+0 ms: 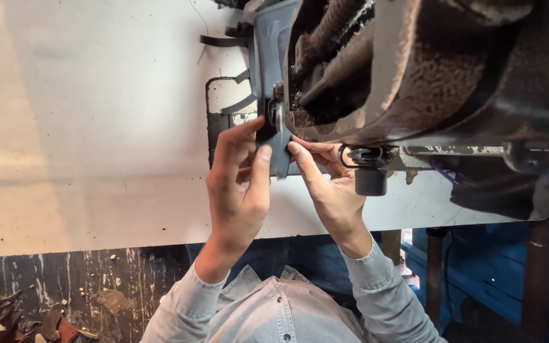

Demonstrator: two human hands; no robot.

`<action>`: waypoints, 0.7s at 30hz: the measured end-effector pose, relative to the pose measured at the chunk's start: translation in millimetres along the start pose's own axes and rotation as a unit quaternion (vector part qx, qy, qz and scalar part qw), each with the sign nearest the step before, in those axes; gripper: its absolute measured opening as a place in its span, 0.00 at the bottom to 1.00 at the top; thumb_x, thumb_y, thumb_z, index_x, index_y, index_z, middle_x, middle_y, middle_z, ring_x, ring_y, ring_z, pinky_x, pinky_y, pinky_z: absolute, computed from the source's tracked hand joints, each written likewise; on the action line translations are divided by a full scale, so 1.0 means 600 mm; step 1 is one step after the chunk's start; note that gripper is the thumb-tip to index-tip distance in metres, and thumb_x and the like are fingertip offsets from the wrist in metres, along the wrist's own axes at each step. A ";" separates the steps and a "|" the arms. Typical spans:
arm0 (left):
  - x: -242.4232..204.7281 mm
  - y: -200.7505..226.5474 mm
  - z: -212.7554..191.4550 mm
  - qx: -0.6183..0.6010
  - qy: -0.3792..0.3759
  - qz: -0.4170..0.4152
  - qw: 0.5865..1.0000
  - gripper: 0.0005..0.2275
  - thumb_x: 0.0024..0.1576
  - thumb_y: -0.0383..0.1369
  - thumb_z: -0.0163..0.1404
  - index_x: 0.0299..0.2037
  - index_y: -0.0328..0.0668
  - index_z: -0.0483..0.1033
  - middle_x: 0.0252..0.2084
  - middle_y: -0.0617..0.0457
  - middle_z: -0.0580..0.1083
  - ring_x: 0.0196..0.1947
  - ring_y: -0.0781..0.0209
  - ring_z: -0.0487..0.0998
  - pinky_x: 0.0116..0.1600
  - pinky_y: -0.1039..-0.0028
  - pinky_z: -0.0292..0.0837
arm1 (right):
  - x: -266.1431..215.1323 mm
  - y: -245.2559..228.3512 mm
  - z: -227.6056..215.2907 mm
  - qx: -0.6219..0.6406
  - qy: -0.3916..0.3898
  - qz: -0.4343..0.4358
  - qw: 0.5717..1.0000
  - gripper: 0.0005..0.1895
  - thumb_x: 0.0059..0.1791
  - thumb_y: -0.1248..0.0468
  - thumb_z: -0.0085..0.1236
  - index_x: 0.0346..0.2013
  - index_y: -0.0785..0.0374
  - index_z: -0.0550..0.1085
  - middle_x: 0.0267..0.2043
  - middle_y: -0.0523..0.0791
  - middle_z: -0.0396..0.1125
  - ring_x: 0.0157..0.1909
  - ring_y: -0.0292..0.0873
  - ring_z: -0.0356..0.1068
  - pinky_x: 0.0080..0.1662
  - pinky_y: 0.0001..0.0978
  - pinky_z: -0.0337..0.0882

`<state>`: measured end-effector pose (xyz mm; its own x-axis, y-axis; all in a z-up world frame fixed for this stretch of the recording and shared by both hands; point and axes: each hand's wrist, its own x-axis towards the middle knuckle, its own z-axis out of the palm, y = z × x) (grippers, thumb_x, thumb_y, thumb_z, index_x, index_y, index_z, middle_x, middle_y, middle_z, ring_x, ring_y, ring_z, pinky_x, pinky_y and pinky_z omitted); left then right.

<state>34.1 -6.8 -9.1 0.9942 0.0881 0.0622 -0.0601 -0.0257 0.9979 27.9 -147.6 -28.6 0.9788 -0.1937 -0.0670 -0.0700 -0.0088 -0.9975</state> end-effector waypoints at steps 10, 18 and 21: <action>0.048 0.000 0.039 -0.037 0.045 0.011 0.998 0.13 0.69 0.20 0.47 0.62 0.36 0.66 0.37 0.55 0.73 0.33 0.73 0.73 0.39 0.81 0.74 | 0.001 -0.010 -0.014 0.015 -0.016 0.015 1.000 0.07 0.54 0.71 0.60 0.46 0.71 0.77 0.44 0.49 0.76 0.46 0.40 0.77 0.52 0.31 0.79; 0.153 0.010 0.038 0.291 0.021 0.307 0.906 0.07 0.68 0.29 0.48 0.54 0.40 0.72 0.53 0.45 0.76 0.59 0.50 0.73 0.55 0.60 0.70 | -0.006 0.006 -0.052 0.081 -0.007 -0.036 0.996 0.03 0.57 0.71 0.57 0.39 0.67 0.72 0.38 0.47 0.74 0.34 0.38 0.74 0.39 0.30 0.77; 0.187 0.034 0.014 0.369 -0.123 0.382 0.838 0.04 0.63 0.27 0.50 0.45 0.43 0.75 0.50 0.47 0.79 0.64 0.43 0.73 0.65 0.41 0.63 | -0.021 0.016 -0.063 0.086 -0.016 -0.024 0.996 0.03 0.56 0.70 0.56 0.39 0.68 0.72 0.36 0.47 0.74 0.30 0.37 0.73 0.34 0.28 0.75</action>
<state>145.2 -6.1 18.1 0.6846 -0.4411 0.5803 -0.7063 -0.5981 0.3787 7.9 -182.2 -36.3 0.9862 -0.1648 -0.0179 0.0072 0.1509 -0.9885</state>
